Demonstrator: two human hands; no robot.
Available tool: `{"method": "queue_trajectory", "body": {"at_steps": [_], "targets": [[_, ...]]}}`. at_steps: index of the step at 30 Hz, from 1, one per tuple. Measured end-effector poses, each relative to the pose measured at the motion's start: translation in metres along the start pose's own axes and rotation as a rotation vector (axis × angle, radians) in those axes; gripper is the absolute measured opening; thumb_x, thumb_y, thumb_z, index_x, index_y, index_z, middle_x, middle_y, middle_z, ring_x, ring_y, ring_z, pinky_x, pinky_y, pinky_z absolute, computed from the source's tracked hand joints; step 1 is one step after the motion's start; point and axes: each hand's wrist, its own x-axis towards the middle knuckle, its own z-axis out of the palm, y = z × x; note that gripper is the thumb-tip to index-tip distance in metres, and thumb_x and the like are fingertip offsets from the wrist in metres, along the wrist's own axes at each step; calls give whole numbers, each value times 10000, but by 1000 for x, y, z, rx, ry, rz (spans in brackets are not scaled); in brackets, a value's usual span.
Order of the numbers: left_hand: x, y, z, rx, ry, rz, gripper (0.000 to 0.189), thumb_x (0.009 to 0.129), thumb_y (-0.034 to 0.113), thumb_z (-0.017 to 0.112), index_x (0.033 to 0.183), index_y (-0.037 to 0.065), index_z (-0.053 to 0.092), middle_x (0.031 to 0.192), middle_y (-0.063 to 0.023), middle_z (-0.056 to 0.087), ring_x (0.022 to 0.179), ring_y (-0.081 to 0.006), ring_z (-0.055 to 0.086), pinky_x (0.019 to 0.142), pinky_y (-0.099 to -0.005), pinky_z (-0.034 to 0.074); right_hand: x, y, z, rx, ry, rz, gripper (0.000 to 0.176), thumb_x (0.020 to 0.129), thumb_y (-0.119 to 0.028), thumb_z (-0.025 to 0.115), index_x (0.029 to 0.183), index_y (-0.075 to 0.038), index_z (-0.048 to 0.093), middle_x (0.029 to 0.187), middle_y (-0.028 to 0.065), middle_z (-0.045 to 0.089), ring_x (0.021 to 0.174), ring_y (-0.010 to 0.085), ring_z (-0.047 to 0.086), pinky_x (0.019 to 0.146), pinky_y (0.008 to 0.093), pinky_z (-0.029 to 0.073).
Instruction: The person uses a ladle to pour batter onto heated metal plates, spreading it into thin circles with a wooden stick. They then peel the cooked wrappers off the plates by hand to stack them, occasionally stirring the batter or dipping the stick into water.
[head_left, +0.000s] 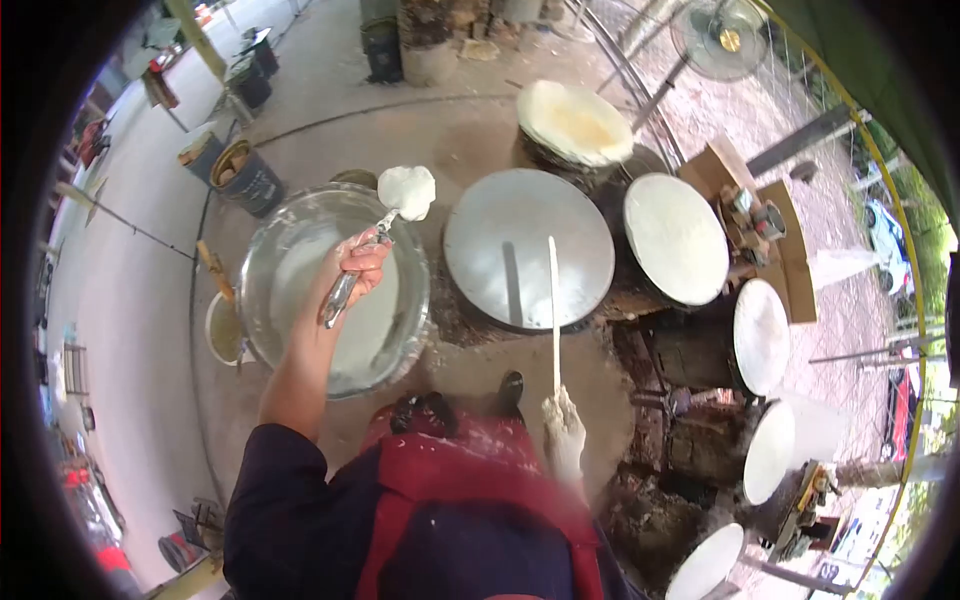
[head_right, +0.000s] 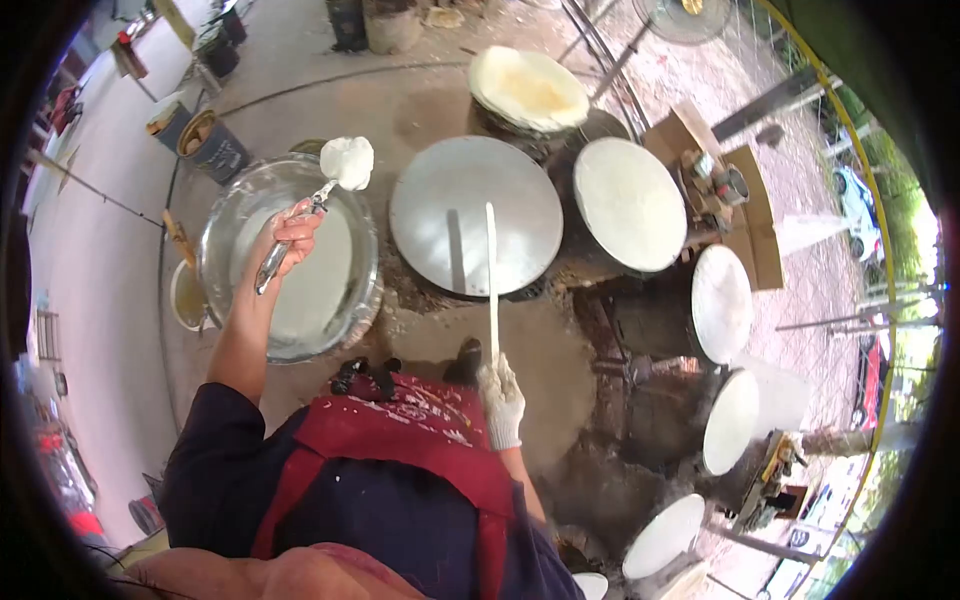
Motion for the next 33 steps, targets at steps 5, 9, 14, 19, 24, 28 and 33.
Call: {"method": "queue_trajectory", "body": {"at_steps": [5,9,14,19,24,28,33], "targets": [[82,-93,60,350,-92,20,324,992,276,426,990,-46,458,586,65,362,394,-13,311,394,-189,248,82,16,-76,293,-44,22,434,912,-20,551,1319,64,429,1135,73,568,965,129,569,845,233,478],[165,-160,83,727,18,133,479,963,428,464,997,-49,497,582,41,378,412,-46,332,422,-207,279,156,-11,-99,527,-110,71,462,904,16,537,1342,58,398,1281,116,500,1059,183,553,907,261,476],[265,-236,51,1206,347,234,327,910,322,579,932,-3,569,601,-28,531,479,-153,524,468,-305,421,239,-37,-63,-206,-128,-289,440,976,-147,413,1357,68,368,1324,139,492,1107,220,554,952,338,463],[275,-238,29,2001,626,591,329,799,238,662,1018,10,571,797,-214,640,759,-400,623,642,-450,494,260,-38,-50,-1117,-6,-154,460,901,-323,518,1333,-177,459,850,197,607,777,356,625,665,413,509],[237,-167,15,1953,541,1153,337,832,201,654,1095,17,550,855,-221,634,717,-397,621,637,-451,490,280,23,-42,-397,-47,-69,412,949,-211,488,1326,-48,446,956,142,580,851,230,604,669,315,501],[204,-114,-2,1714,548,1354,208,929,151,545,1088,17,558,742,-46,586,503,-177,537,487,-325,453,249,-61,12,56,-89,380,347,949,-135,516,1257,26,501,1012,104,581,817,138,577,714,236,491],[137,-95,10,1089,501,550,164,968,130,472,1038,39,589,673,53,489,474,-13,388,391,-182,316,267,-36,17,-230,7,-87,313,960,-237,536,1177,-17,585,830,11,626,761,82,600,640,210,473]]}}
